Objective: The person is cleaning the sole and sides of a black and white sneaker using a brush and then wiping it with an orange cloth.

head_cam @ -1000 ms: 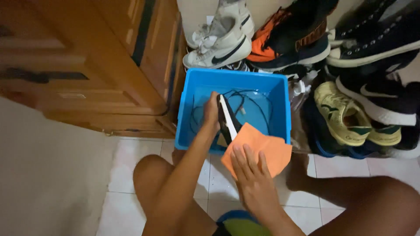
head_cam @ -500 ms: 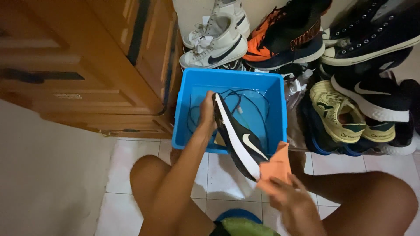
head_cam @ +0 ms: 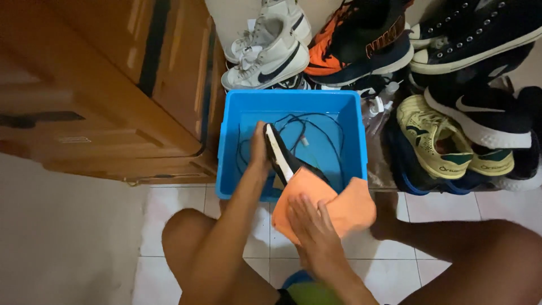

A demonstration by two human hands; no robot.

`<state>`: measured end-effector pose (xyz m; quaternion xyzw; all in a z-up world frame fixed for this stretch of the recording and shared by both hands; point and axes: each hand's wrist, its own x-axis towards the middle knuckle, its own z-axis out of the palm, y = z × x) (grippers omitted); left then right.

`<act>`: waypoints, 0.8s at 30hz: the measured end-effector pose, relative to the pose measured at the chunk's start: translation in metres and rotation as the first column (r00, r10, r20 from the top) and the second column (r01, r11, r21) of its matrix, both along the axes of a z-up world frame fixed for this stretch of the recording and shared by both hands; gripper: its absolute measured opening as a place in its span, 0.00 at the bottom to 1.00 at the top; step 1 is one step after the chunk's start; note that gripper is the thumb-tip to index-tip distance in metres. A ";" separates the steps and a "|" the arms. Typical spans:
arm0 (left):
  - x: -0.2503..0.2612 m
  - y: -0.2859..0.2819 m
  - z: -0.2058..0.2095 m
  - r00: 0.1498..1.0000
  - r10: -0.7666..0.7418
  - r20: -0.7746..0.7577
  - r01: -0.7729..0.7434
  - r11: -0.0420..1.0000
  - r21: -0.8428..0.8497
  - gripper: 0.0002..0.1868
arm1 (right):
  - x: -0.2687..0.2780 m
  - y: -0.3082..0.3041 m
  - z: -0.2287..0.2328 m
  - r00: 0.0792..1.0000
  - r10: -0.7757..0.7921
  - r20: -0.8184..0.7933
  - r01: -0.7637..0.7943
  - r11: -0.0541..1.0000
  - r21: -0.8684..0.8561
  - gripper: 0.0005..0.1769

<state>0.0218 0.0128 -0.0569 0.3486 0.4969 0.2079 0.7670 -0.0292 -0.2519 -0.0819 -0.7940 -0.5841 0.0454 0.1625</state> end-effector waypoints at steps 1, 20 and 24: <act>-0.001 -0.002 0.006 1.000 -0.013 0.019 0.013 1.000 0.021 0.15 | -0.004 -0.007 0.015 0.994 0.014 -0.105 0.009 0.978 0.210 0.40; 0.002 0.041 -0.083 0.312 -0.103 0.945 0.488 0.870 -0.066 0.26 | 0.002 -0.087 0.029 -0.338 0.041 -0.940 0.906 0.283 -0.314 0.41; -0.012 -0.007 -0.022 0.454 -0.025 0.891 0.250 0.963 -0.100 0.23 | -0.007 -0.017 0.103 0.236 -0.310 -0.921 0.835 0.550 0.029 0.51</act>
